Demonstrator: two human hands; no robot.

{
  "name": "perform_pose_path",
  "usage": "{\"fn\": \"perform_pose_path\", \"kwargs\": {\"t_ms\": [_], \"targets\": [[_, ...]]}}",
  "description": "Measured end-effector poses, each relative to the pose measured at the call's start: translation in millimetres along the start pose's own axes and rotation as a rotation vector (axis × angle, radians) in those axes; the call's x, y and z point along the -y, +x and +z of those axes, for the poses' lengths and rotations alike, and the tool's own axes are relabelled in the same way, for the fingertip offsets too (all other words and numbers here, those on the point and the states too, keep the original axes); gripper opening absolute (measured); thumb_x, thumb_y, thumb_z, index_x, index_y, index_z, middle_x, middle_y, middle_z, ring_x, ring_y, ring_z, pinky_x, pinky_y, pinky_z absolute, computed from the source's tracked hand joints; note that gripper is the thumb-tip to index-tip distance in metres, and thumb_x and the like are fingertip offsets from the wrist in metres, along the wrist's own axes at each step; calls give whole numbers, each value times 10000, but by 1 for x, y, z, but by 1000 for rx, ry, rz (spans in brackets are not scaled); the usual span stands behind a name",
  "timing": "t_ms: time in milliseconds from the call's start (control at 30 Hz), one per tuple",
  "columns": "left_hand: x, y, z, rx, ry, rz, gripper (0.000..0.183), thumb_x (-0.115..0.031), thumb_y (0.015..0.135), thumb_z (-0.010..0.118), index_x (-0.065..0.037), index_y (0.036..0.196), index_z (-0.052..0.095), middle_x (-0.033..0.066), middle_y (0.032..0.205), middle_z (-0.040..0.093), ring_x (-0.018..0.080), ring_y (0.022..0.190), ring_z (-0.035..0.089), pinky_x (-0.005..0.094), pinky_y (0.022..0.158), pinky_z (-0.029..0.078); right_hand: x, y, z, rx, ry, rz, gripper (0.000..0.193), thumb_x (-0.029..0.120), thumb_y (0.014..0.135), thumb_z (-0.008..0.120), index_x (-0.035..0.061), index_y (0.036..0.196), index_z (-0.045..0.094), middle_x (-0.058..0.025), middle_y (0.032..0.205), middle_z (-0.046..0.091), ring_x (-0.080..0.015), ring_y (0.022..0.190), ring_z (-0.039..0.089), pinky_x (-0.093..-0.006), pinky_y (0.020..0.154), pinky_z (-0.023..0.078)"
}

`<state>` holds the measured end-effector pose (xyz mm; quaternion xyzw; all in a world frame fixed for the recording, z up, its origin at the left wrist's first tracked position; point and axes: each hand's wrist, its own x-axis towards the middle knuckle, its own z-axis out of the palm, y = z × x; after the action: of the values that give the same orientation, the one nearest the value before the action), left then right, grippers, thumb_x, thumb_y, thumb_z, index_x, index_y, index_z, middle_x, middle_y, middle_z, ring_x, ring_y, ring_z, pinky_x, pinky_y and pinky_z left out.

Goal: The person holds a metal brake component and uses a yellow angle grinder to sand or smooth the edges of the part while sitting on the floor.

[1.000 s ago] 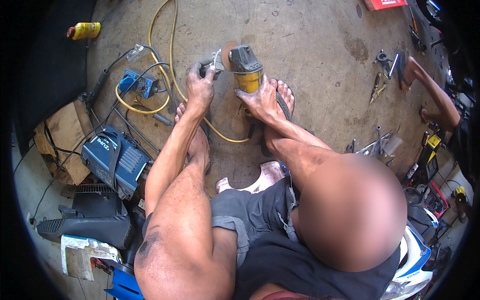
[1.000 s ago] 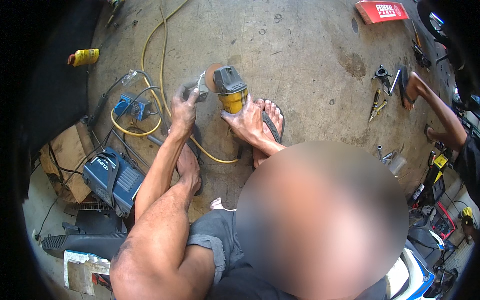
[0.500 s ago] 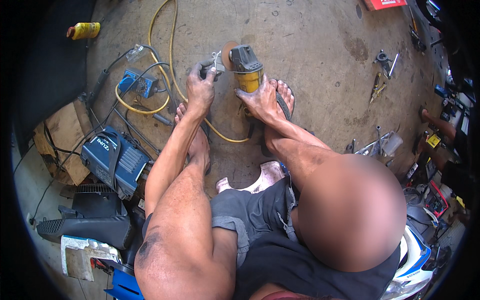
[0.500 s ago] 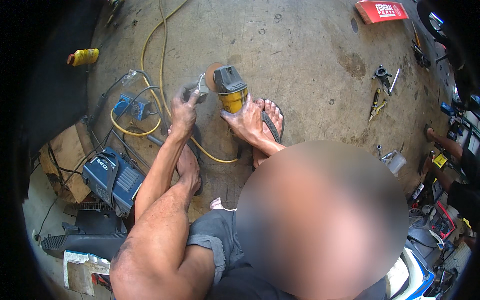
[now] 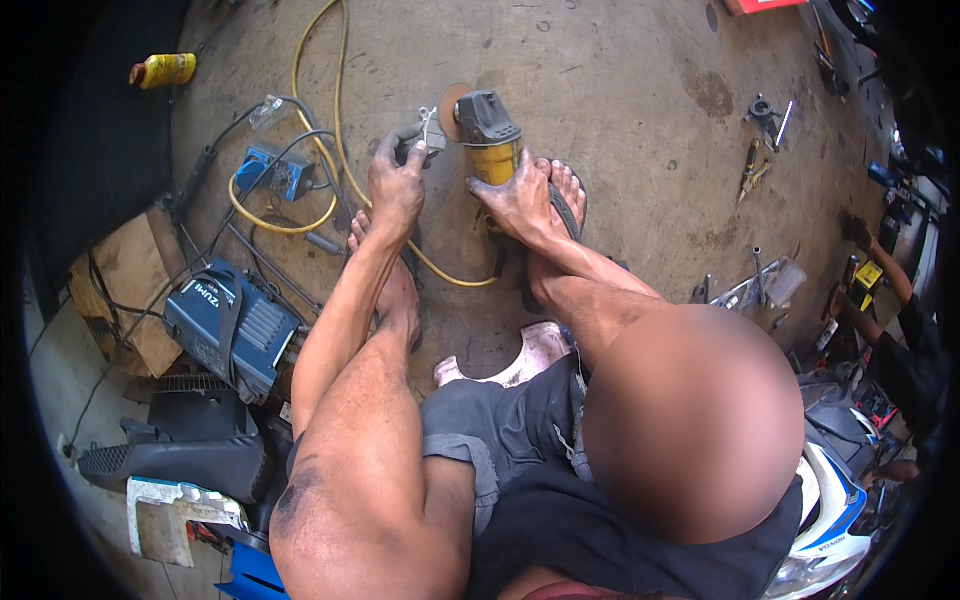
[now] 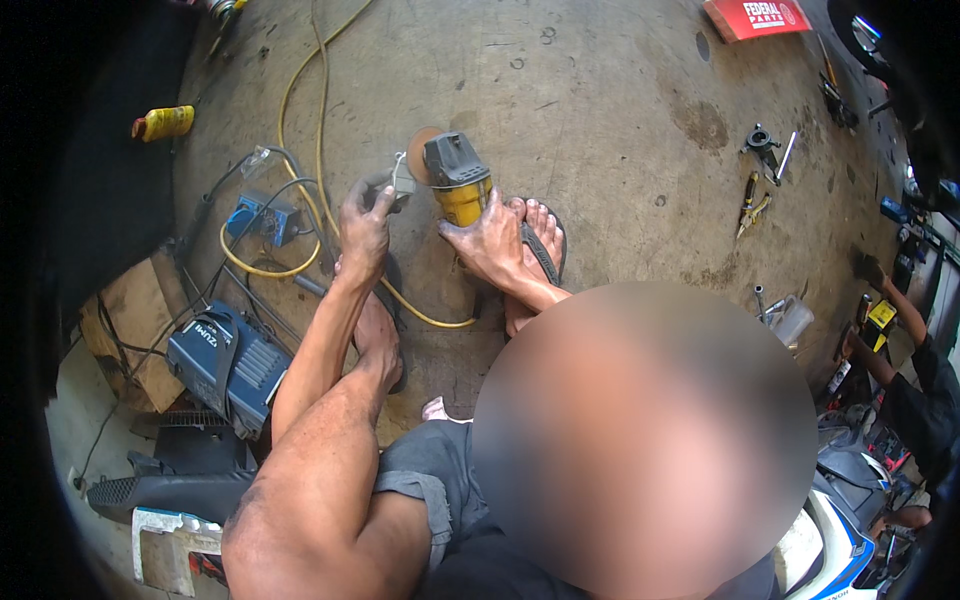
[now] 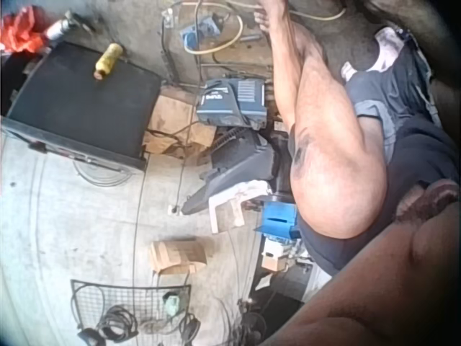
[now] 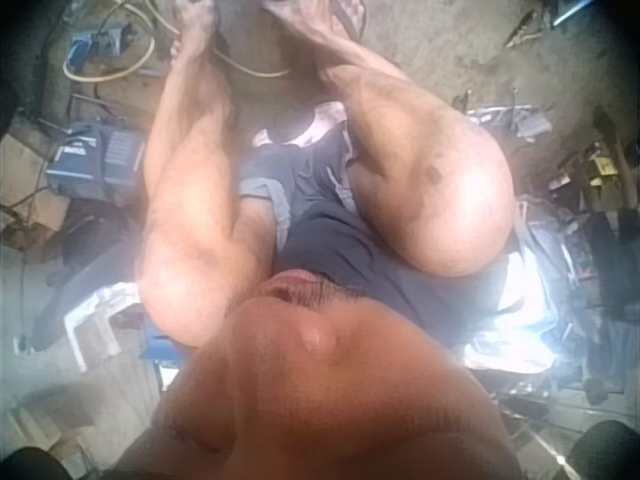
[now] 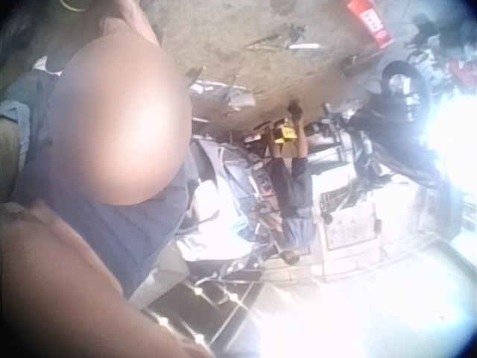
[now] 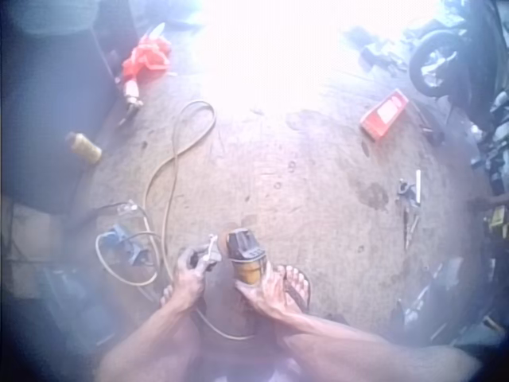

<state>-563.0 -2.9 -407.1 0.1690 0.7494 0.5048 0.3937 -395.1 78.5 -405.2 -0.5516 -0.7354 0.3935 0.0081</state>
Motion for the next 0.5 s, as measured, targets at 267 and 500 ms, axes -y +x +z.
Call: {"fn": "perform_pose_path", "kwargs": {"t_ms": [267,500], "targets": [[-4,-4,-2,4,62,-3,253,-92,933,608,10,1161,647,111,923,692,178,827,639,317,772,495,1,1,1,23,74,31,795,388,666,822,-123,1171,480,-315,953,650,-465,937,637,-488,881,498],[-6,-6,-4,20,119,0,269,-99,936,610,10,1180,643,114,932,690,179,842,632,322,775,489,-3,1,3,-10,70,-9,783,377,670,819,-126,1163,478,-316,935,655,-466,935,631,-486,895,483]]}}
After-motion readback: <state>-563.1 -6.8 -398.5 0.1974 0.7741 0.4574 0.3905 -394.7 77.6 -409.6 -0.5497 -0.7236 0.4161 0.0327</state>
